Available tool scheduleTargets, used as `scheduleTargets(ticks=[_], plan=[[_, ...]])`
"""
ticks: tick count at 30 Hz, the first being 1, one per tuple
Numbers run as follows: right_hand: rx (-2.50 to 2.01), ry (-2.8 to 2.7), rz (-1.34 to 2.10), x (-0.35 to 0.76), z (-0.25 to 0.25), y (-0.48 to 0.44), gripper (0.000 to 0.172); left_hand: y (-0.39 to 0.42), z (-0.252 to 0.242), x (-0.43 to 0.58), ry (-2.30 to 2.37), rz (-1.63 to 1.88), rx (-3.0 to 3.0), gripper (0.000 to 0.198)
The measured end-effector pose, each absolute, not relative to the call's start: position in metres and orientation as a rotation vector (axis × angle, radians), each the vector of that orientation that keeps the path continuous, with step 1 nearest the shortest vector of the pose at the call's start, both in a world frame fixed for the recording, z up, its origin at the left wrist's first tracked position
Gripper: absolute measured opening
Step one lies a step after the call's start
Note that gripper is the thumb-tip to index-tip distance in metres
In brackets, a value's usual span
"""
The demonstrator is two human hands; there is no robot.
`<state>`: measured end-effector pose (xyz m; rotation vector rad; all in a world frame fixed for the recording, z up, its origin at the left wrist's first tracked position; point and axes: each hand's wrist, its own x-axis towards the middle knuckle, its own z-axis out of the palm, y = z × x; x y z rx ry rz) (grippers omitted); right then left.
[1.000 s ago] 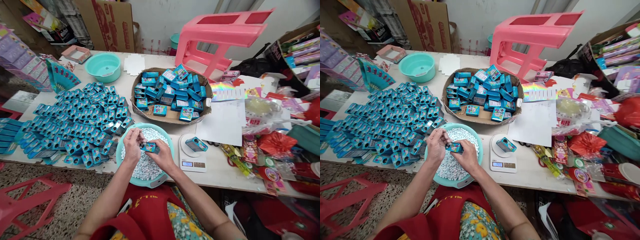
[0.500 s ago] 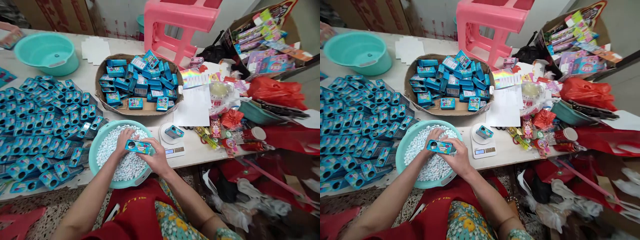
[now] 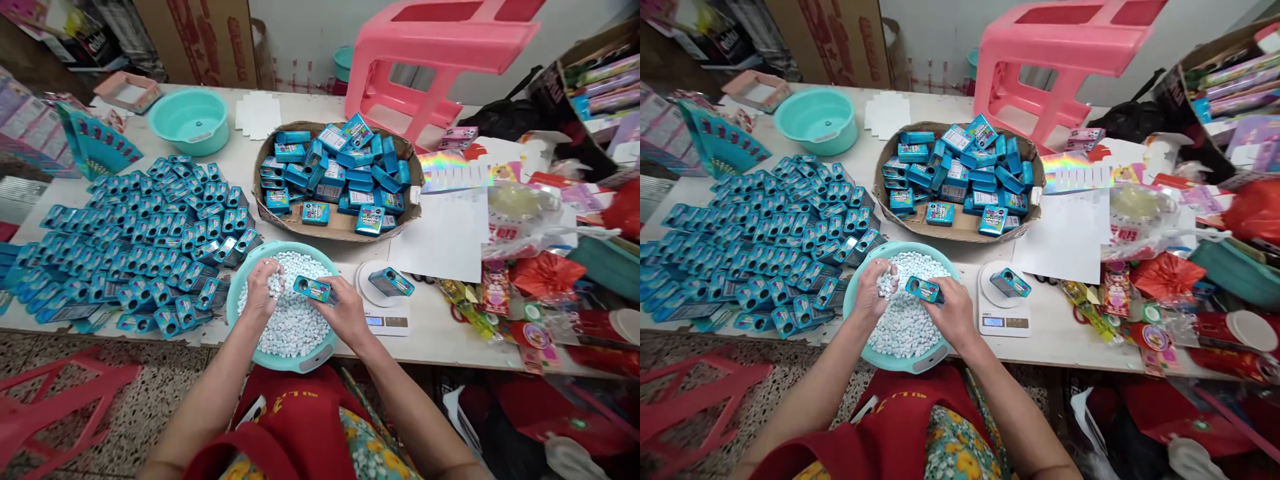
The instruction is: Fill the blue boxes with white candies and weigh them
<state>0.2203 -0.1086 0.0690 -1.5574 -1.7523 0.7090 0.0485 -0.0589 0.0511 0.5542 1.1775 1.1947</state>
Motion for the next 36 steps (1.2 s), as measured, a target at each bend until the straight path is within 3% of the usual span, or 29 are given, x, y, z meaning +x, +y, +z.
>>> scheduleTargets(ticks=[5, 23, 36], plan=[[-1.478, -1.956, 0.729, 0.200, 0.075, -0.102, 0.033, -0.059, 0.090, 0.056, 1.024, 1.417, 0.526, 0.019], [-1.592, -1.853, 0.729, 0.186, 0.083, -0.105, 0.026, -0.060, 0.088, 0.073, 1.413, 1.551, 0.835, 0.018], [-1.543, -1.774, 0.831, 0.183, 0.073, -0.107, 0.027, -0.051, 0.087, 0.068, 1.143, 1.339, 0.570, 0.030]])
